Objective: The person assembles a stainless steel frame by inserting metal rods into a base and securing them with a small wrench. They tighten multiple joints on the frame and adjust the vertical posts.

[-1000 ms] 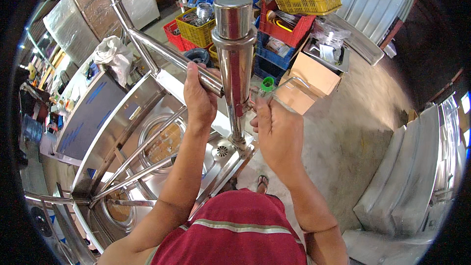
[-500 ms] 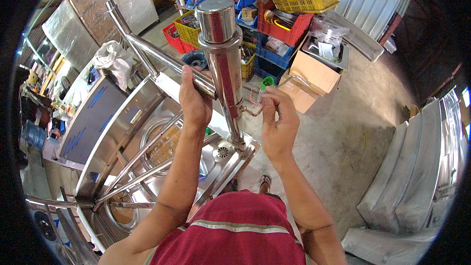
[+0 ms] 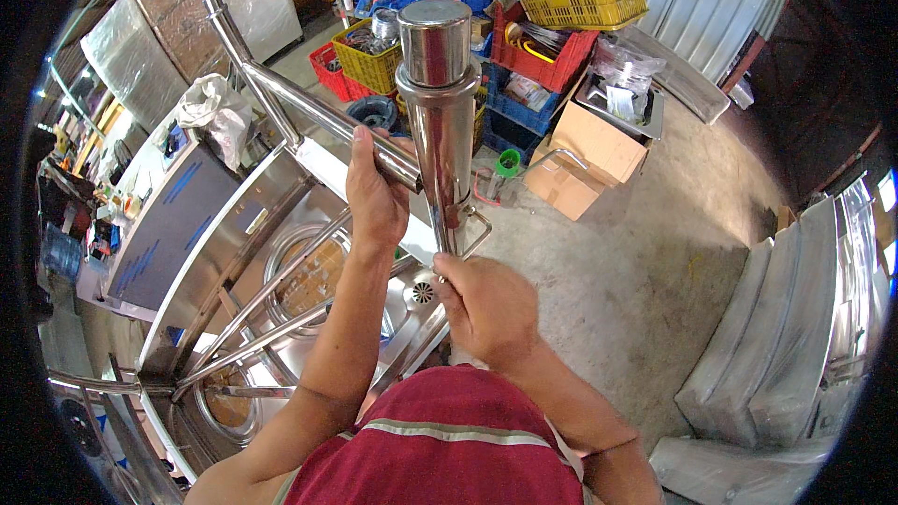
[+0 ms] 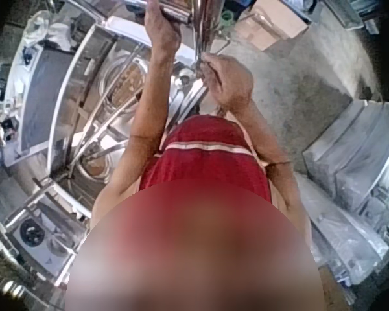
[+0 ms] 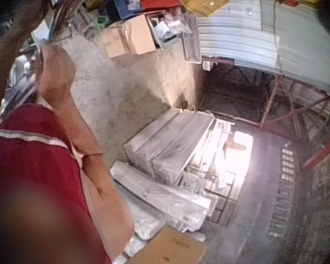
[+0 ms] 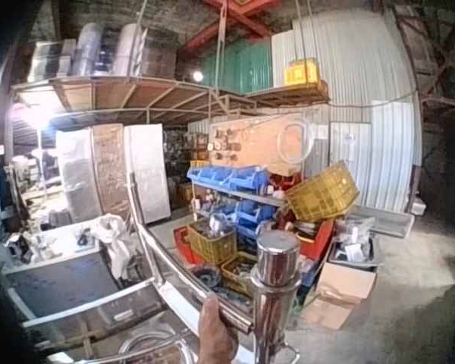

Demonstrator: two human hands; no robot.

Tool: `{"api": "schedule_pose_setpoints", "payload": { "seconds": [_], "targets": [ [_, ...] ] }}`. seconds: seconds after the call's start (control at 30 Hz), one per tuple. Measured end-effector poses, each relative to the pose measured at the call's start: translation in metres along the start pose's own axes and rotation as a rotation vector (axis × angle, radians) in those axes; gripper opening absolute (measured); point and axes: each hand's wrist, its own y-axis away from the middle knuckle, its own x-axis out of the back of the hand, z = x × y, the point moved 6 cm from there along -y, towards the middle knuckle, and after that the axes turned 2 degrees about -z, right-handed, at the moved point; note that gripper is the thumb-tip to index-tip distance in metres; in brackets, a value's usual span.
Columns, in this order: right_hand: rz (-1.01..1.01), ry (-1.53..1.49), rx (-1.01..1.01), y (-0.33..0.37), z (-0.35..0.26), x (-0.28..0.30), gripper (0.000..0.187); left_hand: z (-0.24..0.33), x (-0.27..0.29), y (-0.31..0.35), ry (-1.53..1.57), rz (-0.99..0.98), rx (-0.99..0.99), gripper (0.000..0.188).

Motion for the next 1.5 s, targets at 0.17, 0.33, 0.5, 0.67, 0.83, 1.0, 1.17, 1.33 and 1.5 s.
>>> {"api": "schedule_pose_setpoints", "payload": {
  "seconds": [0.17, 0.33, 0.5, 0.67, 0.83, 1.0, 1.17, 1.33, 1.5],
  "targets": [
    [0.235, 0.170, -0.026, -0.047, 0.030, 0.040, 0.024, 0.001, -0.004, 0.001, 0.043, -0.018, 0.009, 0.036],
    [0.267, -0.442, -0.541, -0.032, 0.106, 0.010, 0.015, 0.002, -0.004, 0.001, 0.006, -0.013, 0.019, 0.036],
    [0.282, -0.579, -0.666, 0.031, 0.075, -0.022, 0.017, 0.003, -0.003, 0.002, 0.000, 0.013, 0.004, 0.037],
    [0.124, -0.359, -0.436, 0.033, 0.023, -0.015, 0.028, 0.002, 0.000, 0.002, -0.058, 0.080, 0.008, 0.034],
    [-0.054, -0.137, -0.191, 0.011, 0.016, -0.004, 0.037, 0.001, 0.000, 0.001, -0.011, 0.055, -0.014, 0.033],
    [-0.111, -0.058, -0.059, 0.009, 0.019, -0.002, 0.041, -0.001, 0.000, 0.000, 0.018, 0.042, -0.015, 0.033],
    [0.027, 0.198, 0.208, -0.015, 0.009, 0.021, 0.034, -0.003, 0.001, 0.000, 0.013, 0.053, -0.006, 0.033],
    [0.356, -0.136, -0.196, -0.043, 0.057, 0.036, 0.020, -0.003, 0.003, -0.001, 0.003, 0.053, 0.019, 0.033],
    [0.301, -0.457, -0.567, -0.019, 0.113, 0.006, 0.009, -0.003, 0.003, 0.000, -0.014, 0.038, 0.004, 0.034]
  ]
}}
